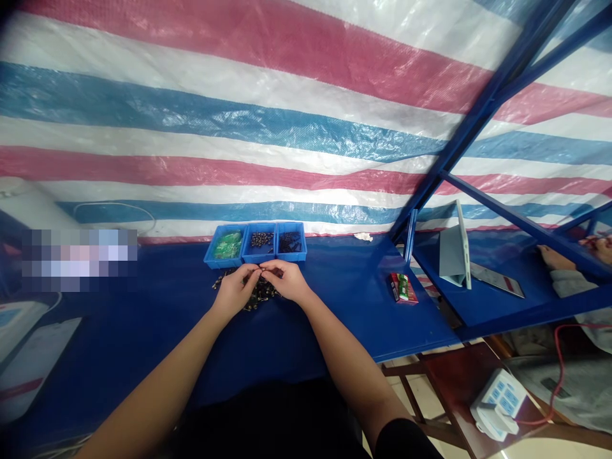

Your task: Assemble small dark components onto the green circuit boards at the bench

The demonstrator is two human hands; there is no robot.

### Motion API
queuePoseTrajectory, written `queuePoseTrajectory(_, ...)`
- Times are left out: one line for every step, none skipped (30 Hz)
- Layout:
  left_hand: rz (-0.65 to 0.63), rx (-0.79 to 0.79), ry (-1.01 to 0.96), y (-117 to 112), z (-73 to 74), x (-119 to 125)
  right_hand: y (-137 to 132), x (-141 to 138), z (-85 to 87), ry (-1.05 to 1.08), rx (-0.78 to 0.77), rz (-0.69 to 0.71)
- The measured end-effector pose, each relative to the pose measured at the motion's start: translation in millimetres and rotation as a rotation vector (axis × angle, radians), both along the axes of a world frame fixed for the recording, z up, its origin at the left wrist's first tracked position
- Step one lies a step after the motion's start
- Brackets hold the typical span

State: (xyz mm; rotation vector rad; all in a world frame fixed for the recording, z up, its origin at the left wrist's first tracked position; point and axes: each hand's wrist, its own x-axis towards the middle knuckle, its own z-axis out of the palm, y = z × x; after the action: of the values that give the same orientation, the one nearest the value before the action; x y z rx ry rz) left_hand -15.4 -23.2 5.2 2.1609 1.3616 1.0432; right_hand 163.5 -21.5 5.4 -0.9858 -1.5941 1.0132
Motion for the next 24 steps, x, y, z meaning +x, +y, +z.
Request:
queuePoseTrajectory(-0.004, 0.009, 0.008, -0.2, 0.2, 0.0, -0.9, -0.1, 1.3, -0.017, 0.017, -0.006)
queuePoseTrajectory(-0.007, 0.013, 0.016, -0.4, 0.4, -0.1, -1.8, -0.3, 2.7, -0.032, 0.031, -0.012)
queuePoseTrajectory(-0.009, 0.013, 0.022, -0.5, 0.6, -0.1, -2.7, -0.5, 4.0, -0.046, 0.041, -0.017)
queuePoseTrajectory(-0.008, 0.01, 0.022, -0.7, 0.8, -0.1, -3.3, -0.7, 5.0, -0.053, 0.047, -0.023)
queuePoseTrajectory(-0.006, 0.005, 0.019, -0.9, 1.0, 0.0, -3.6, -1.0, 5.6, -0.055, 0.047, -0.028)
queuePoseTrajectory(-0.003, 0.001, 0.013, -1.0, 0.9, 0.2, -3.6, -1.2, 5.7, -0.051, 0.044, -0.034)
queuePoseTrajectory(0.001, 0.0, 0.004, -1.1, 0.7, 0.4, -3.2, -1.3, 5.2, -0.043, 0.04, -0.042)
queuePoseTrajectory(0.004, -0.001, -0.007, -1.1, 0.2, 0.8, -2.5, -1.3, 4.3, -0.035, 0.035, -0.05)
queuePoseTrajectory(0.007, 0.0, -0.018, -1.0, -0.6, 1.2, -1.7, -1.2, 3.0, -0.028, 0.029, -0.059)
queuePoseTrajectory(0.01, 0.002, -0.028, -0.7, -1.5, 1.5, -0.7, -0.9, 1.6, -0.021, 0.022, -0.065)
queuePoseTrajectory(0.013, 0.007, -0.036, -0.2, -2.6, 1.8, 0.1, -0.6, 0.2, -0.017, 0.017, -0.071)
queuePoseTrajectory(0.017, 0.015, -0.042, 0.3, -3.7, 2.0, 0.9, -0.2, -1.0, -0.015, 0.014, -0.076)
queuePoseTrajectory(0.021, 0.024, -0.043, 0.9, -4.7, 2.0, 1.4, 0.2, -2.0, -0.014, 0.011, -0.082)
queuePoseTrajectory(0.024, 0.034, -0.041, 1.4, -5.4, 2.0, 1.7, 0.6, -2.7, -0.014, 0.009, -0.086)
queuePoseTrajectory(0.025, 0.044, -0.038, 1.7, -5.8, 1.9, 1.8, 0.9, -3.1, -0.016, 0.007, -0.087)
queuePoseTrajectory(0.026, 0.05, -0.034, 1.8, -5.7, 1.8, 1.7, 1.0, -3.3, -0.018, 0.002, -0.085)
queuePoseTrajectory(0.029, 0.054, -0.029, 1.6, -5.2, 1.6, 1.5, 1.1, -3.2, -0.019, -0.005, -0.079)
queuePoseTrajectory(0.032, 0.054, -0.023, 1.1, -4.4, 1.5, 1.2, 0.9, -2.9, -0.018, -0.014, -0.07)
queuePoseTrajectory(0.036, 0.05, -0.017, 0.5, -3.3, 1.3, 0.8, 0.6, -2.4, -0.012, -0.024, -0.061)
queuePoseTrajectory(0.037, 0.045, -0.013, -0.2, -2.1, 1.2, 0.3, 0.2, -1.8, -0.003, -0.033, -0.054)
queuePoseTrajectory(0.036, 0.038, -0.01, -0.8, -1.1, 1.0, -0.3, -0.4, -0.9, 0.007, -0.04, -0.05)
queuePoseTrajectory(0.032, 0.031, -0.011, -1.3, -0.2, 0.9, -0.9, -1.0, 0.1, 0.015, -0.044, -0.046)
queuePoseTrajectory(0.026, 0.025, -0.013, -1.6, 0.4, 0.8, -1.6, -1.5, 1.2, 0.021, -0.045, -0.045)
queuePoseTrajectory(0.021, 0.02, -0.014, -1.8, 0.7, 0.7, -2.2, -2.0, 2.2, 0.023, -0.044, -0.046)
